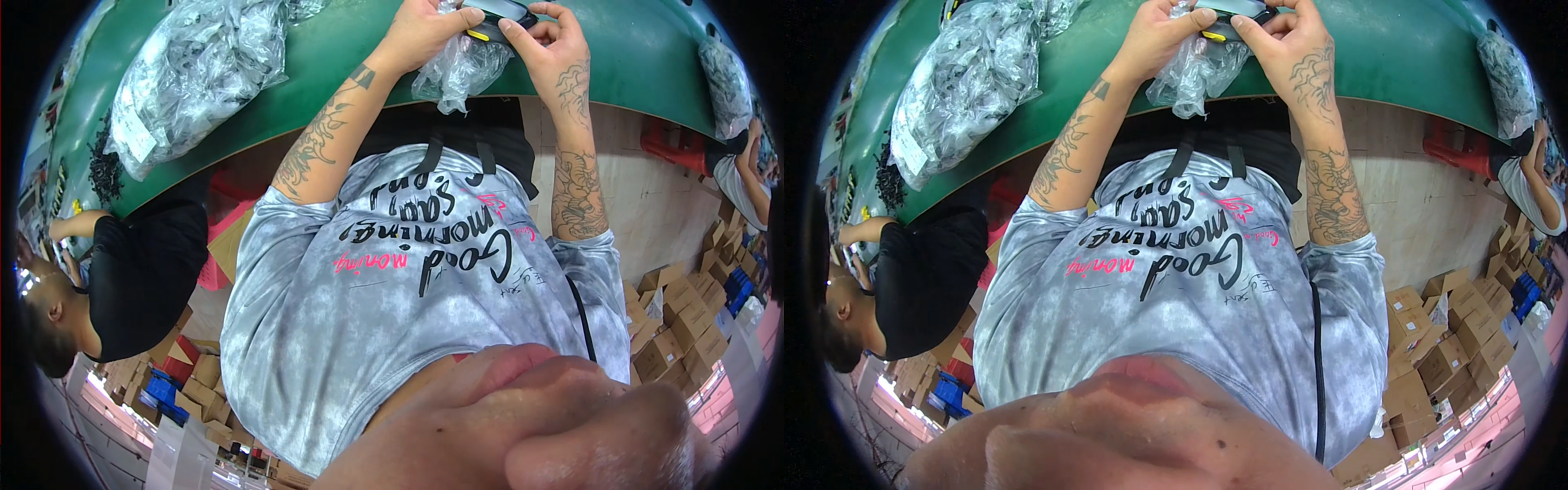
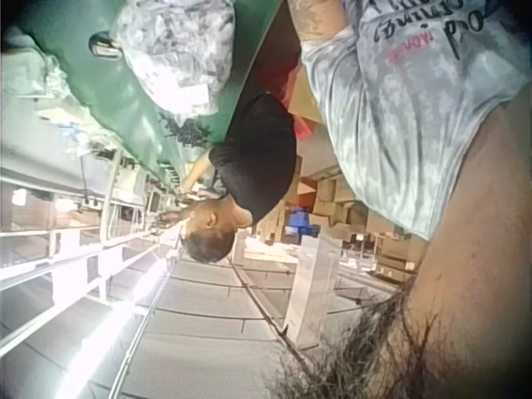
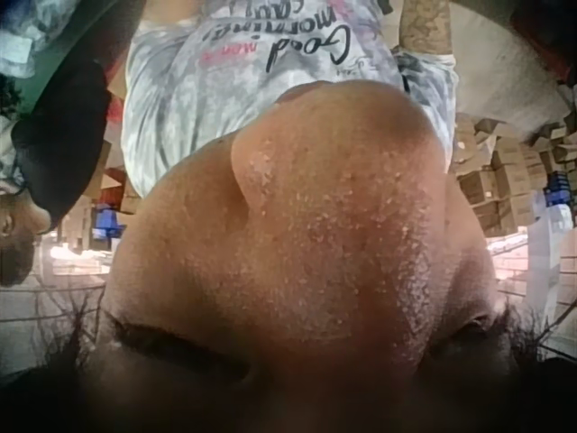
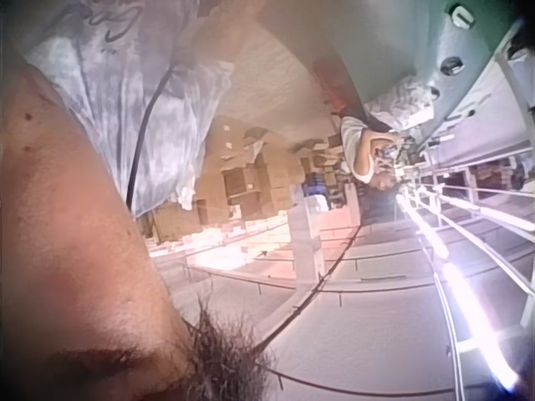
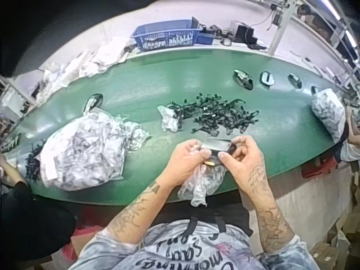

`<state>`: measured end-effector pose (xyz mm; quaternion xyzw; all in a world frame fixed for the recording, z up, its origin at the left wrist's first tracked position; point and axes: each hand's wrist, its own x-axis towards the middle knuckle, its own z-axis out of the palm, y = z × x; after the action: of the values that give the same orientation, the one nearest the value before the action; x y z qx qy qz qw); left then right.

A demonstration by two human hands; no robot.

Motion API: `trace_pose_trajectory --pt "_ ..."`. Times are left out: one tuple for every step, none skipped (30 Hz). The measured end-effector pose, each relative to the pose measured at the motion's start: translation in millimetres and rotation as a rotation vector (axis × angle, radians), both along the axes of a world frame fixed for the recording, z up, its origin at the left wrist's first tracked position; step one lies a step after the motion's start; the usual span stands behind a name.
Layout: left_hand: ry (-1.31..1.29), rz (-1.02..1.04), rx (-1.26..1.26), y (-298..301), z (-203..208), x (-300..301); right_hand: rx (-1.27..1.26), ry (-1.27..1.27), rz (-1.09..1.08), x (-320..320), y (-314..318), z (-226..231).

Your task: The person assembles components of a computer mouse by hand, fitting plastic mouse components into a mouse shell.

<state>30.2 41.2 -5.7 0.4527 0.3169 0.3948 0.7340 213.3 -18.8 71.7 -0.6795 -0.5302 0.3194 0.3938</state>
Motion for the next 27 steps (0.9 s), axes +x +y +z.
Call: trace_pose_trajectory --pt "-0.019 0.021 0.007 0 1 2 0.0 0.0 -0.001 -4 4 -5" --pt "-0.038 0.043 0.011 -2 3 3 0.309 -0.265 -0.055 -9 8 -13" --pt "-0.039 0.044 0.007 -3 4 4 0.618 -0.53 -0.108 -12 11 -18" --pt "-0.021 0.03 0.025 -3 4 4 0.615 -0.531 -0.106 -8 11 -18" --pt "-0.002 0.018 0.042 -4 3 2 0.42 -0.417 0.004 -3 12 -17" --pt "-0.001 0.021 0.038 -5 1 1 0.224 -0.301 0.111 0 13 -16" --pt "0.008 0.021 0.055 -7 -3 0 0.221 -0.299 0.115 -1 12 -17" --pt "0.017 0.015 0.075 -5 -4 -1 0.206 -0.285 0.12 -2 12 -15" --pt "0.019 0.012 0.075 -3 -4 -1 0.191 -0.269 0.124 -3 12 -14" --pt "0.009 0.041 0.092 0 -5 0 0.191 -0.268 0.12 -4 16 -15" --pt "0.0 0.073 0.105 -1 -6 2 0.241 -0.397 0.148 -4 19 -17" --pt "-0.077 0.08 0.046 -1 -6 4 0.29 -0.527 0.176 -4 21 -16" --pt "-0.074 0.079 0.042 -3 -7 2 0.286 -0.525 0.176 -5 19 -13" --pt "-0.031 0.064 0.051 -2 -7 0 0.239 -0.415 0.185 -5 18 -8" --pt "0.011 0.049 0.062 -2 -8 0 0.193 -0.306 0.195 -4 17 -4" --pt "0.007 0.044 0.062 -1 -10 4 0.192 -0.311 0.19 2 20 -3" --pt "0.007 0.089 0.107 -2 -13 6 0.064 -0.145 0.234 10 24 -5" --pt "0.007 0.134 0.152 -3 -15 7 -0.065 0.02 0.276 16 26 -7" --pt "0.009 0.135 0.151 -3 -18 6 -0.065 0.022 0.277 17 23 -12" --pt "-0.043 0.131 0.094 -3 -22 1 0.0 0.239 0.308 14 22 -25" --pt "-0.12 0.098 0.037 -2 -21 3 0.066 0.434 0.305 17 16 -29" --pt "-0.128 0.089 0.038 -2 -19 4 0.102 0.261 0.327 27 12 -36" --pt "-0.084 0.068 0.042 -3 -19 2 0.103 0.262 0.33 27 12 -35" --pt "-0.041 0.047 0.047 -3 -19 1 0.147 0.035 0.371 27 11 -32" --pt "-0.04 0.048 0.048 -2 -19 2 0.19 -0.193 0.408 27 11 -30" --pt "-0.03 0.084 0.085 -2 -19 4 0.169 -0.194 0.425 29 11 -32" --pt "-0.02 0.12 0.122 -2 -19 7 0.168 -0.196 0.422 29 12 -34"
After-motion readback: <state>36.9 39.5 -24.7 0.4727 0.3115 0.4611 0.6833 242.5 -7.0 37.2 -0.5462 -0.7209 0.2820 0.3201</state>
